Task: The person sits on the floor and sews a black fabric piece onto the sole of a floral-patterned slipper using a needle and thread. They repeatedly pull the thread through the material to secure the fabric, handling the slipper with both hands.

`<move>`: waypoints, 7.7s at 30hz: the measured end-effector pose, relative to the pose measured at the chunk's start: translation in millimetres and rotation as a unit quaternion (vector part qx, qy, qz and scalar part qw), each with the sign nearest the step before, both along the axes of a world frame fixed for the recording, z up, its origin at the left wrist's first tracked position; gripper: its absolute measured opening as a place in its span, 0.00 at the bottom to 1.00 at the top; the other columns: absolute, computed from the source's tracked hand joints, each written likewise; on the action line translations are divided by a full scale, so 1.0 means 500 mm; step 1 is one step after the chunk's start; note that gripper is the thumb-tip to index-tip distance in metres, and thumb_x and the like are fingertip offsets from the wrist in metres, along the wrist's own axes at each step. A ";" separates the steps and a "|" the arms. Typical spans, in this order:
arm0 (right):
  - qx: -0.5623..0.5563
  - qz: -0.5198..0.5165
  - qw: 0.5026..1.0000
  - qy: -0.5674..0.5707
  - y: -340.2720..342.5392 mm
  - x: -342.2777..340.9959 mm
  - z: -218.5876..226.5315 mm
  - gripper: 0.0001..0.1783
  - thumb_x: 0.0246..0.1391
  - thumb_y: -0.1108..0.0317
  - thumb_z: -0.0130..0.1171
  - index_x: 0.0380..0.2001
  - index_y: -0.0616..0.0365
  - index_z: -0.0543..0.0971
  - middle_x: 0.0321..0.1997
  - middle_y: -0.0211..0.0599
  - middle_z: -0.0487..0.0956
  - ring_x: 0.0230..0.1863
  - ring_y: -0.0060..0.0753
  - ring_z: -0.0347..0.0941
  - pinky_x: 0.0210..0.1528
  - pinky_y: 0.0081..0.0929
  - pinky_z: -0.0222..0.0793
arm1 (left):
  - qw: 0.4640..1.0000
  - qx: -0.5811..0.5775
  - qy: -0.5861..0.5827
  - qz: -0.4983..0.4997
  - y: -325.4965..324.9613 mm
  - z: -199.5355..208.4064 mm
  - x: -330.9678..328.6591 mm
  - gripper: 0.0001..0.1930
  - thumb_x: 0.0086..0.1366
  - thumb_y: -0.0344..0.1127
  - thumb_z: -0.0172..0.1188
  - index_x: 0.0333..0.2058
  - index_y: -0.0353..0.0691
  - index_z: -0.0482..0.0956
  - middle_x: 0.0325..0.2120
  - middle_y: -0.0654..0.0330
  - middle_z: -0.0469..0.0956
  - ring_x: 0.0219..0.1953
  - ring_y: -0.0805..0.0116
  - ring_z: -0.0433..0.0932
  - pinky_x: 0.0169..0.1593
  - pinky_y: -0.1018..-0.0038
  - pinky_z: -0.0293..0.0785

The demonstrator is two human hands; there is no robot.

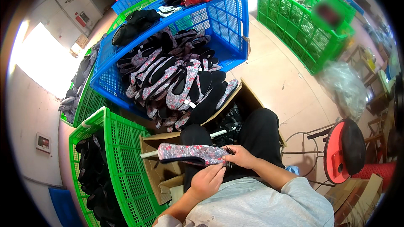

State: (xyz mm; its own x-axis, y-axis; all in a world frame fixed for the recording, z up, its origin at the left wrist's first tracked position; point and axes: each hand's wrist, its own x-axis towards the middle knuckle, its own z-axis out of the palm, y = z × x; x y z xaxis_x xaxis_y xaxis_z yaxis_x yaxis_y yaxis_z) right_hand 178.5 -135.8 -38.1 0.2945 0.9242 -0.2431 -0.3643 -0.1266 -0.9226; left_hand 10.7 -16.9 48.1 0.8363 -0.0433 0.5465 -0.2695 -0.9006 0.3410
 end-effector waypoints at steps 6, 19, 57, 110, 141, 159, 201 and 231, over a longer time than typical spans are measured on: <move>0.053 0.049 0.992 -0.104 -0.017 0.026 0.047 0.19 0.58 0.72 0.60 0.53 0.62 0.78 0.41 0.29 0.81 0.40 0.17 0.74 0.45 0.21 0.72 | 0.985 0.051 0.122 0.114 0.050 0.127 0.051 0.21 0.51 0.37 0.70 0.46 0.39 0.82 0.48 0.54 0.77 0.51 0.52 0.74 0.54 0.58 0.70; 0.100 0.084 0.964 -0.230 -0.027 0.026 0.044 0.25 0.49 0.70 0.64 0.53 0.52 0.81 0.50 0.34 0.83 0.45 0.31 0.77 0.52 0.27 0.69 | 0.982 0.010 0.179 0.064 0.051 0.083 0.051 0.06 0.53 0.32 0.67 0.31 0.41 0.84 0.27 0.61 0.77 0.32 0.61 0.76 0.35 0.68 0.74; -0.031 0.048 0.939 -0.338 0.032 0.023 0.118 0.11 0.50 0.64 0.70 0.36 0.55 0.84 0.32 0.36 0.83 0.33 0.32 0.77 0.39 0.28 0.72 | 0.765 -0.596 0.194 0.148 0.080 -0.030 0.094 0.05 0.64 0.28 0.64 0.34 0.32 0.83 0.24 0.67 0.79 0.26 0.83 0.73 0.30 0.83 0.69; -0.056 0.199 0.890 -0.405 0.007 0.097 0.145 0.20 0.56 0.51 0.64 0.46 0.51 0.81 0.37 0.41 0.79 0.44 0.44 0.75 0.48 0.36 0.69 | 0.802 -0.530 0.243 0.133 0.077 -0.035 0.098 0.02 0.66 0.26 0.60 0.33 0.35 0.76 0.26 0.68 0.75 0.29 0.83 0.69 0.33 0.83 0.66; -0.166 0.082 0.981 -0.064 -0.065 0.054 0.064 0.18 0.67 0.62 0.55 0.55 0.59 0.74 0.39 0.26 0.75 0.28 0.17 0.69 0.30 0.16 0.70 | 0.814 -0.535 0.151 0.167 0.052 -0.061 0.086 0.26 0.71 0.23 0.50 0.66 0.35 0.63 0.58 0.51 0.73 0.49 0.69 0.77 0.49 0.75 0.76; -0.164 0.038 0.980 0.104 -0.054 0.020 -0.006 0.14 0.61 0.60 0.62 0.47 0.52 0.78 0.29 0.21 0.72 0.24 0.15 0.67 0.20 0.13 0.56 | 0.916 -0.386 0.107 0.012 0.056 0.153 0.048 0.08 0.55 0.20 0.63 0.35 0.35 0.78 0.41 0.56 0.78 0.41 0.62 0.78 0.47 0.71 0.74; -0.096 0.080 0.992 0.036 -0.041 0.028 -0.026 0.13 0.59 0.64 0.65 0.46 0.53 0.80 0.36 0.22 0.79 0.29 0.13 0.67 0.32 0.18 0.66 | 0.922 -0.108 0.105 -0.358 -0.121 0.086 0.185 0.15 0.50 0.31 0.60 0.38 0.35 0.79 0.30 0.58 0.75 0.37 0.58 0.76 0.46 0.65 0.73; -0.125 0.091 0.988 0.032 -0.036 0.034 -0.011 0.12 0.60 0.65 0.64 0.45 0.57 0.80 0.42 0.28 0.80 0.43 0.19 0.72 0.50 0.23 0.69 | 0.924 -0.114 0.092 -0.353 -0.112 0.092 0.191 0.14 0.52 0.31 0.58 0.39 0.34 0.79 0.31 0.55 0.75 0.40 0.55 0.76 0.52 0.63 0.71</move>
State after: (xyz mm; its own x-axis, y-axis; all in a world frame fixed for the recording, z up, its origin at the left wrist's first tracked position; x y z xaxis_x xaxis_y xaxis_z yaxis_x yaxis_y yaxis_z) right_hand 195.3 -153.8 -43.4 0.1058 0.8696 -0.4822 -0.3703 -0.4156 -0.8308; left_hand 106.2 -73.0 94.0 0.7228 -0.5158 0.4598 -0.6814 -0.4216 0.5982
